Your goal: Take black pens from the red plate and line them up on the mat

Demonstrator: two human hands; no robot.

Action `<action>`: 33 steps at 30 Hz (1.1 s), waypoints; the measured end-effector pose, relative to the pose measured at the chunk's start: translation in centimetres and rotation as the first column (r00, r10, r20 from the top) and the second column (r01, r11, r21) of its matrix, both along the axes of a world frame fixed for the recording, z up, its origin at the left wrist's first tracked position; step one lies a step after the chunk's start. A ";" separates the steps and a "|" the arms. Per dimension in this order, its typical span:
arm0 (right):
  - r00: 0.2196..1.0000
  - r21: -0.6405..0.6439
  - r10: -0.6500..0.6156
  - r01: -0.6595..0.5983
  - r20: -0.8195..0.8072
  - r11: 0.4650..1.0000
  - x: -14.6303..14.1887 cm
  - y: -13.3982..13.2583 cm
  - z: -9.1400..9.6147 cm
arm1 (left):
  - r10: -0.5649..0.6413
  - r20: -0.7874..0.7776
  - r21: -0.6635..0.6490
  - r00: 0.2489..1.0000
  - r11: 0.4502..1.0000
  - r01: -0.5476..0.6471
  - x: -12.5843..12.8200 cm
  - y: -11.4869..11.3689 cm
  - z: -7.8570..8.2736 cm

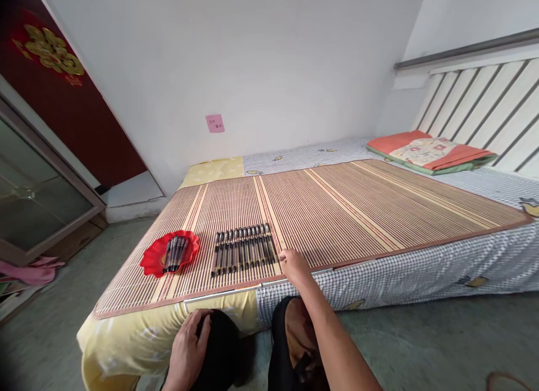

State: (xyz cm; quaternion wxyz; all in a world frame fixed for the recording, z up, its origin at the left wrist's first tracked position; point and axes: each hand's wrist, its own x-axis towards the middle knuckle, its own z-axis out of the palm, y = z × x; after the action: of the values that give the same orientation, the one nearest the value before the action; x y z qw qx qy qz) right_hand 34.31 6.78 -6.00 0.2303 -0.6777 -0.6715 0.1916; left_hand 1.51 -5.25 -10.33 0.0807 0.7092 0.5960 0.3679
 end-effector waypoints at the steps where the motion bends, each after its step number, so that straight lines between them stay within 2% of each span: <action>1: 1.000 -0.001 0.002 -0.002 0.001 1.000 0.0 0.0 0.1 | -0.001 0.001 -0.001 1.000 1.000 0.001 0.0 0.0 0.0; 9: 1.000 0.000 0.020 -0.020 -0.005 1.000 -0.1 -0.2 0.4 | -0.001 0.011 0.010 1.000 1.000 0.001 0.1 0.1 0.3; 26: 0.999 0.028 0.033 -0.033 -0.020 0.999 0.2 0.1 -0.5 | 0.012 0.008 0.011 1.000 1.000 -0.012 0.3 -0.1 0.6; 33: 1.000 0.001 0.003 -0.003 -0.026 1.000 -0.2 0.0 0.0 | 0.008 0.020 0.018 1.000 1.000 -0.008 0.4 0.0 1.0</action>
State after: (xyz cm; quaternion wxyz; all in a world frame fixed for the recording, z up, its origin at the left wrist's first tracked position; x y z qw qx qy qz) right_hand 34.11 6.76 -5.98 0.2393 -0.6741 -0.6695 0.2004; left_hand 1.91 -5.28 -9.36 0.0787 0.7039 0.5946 0.3805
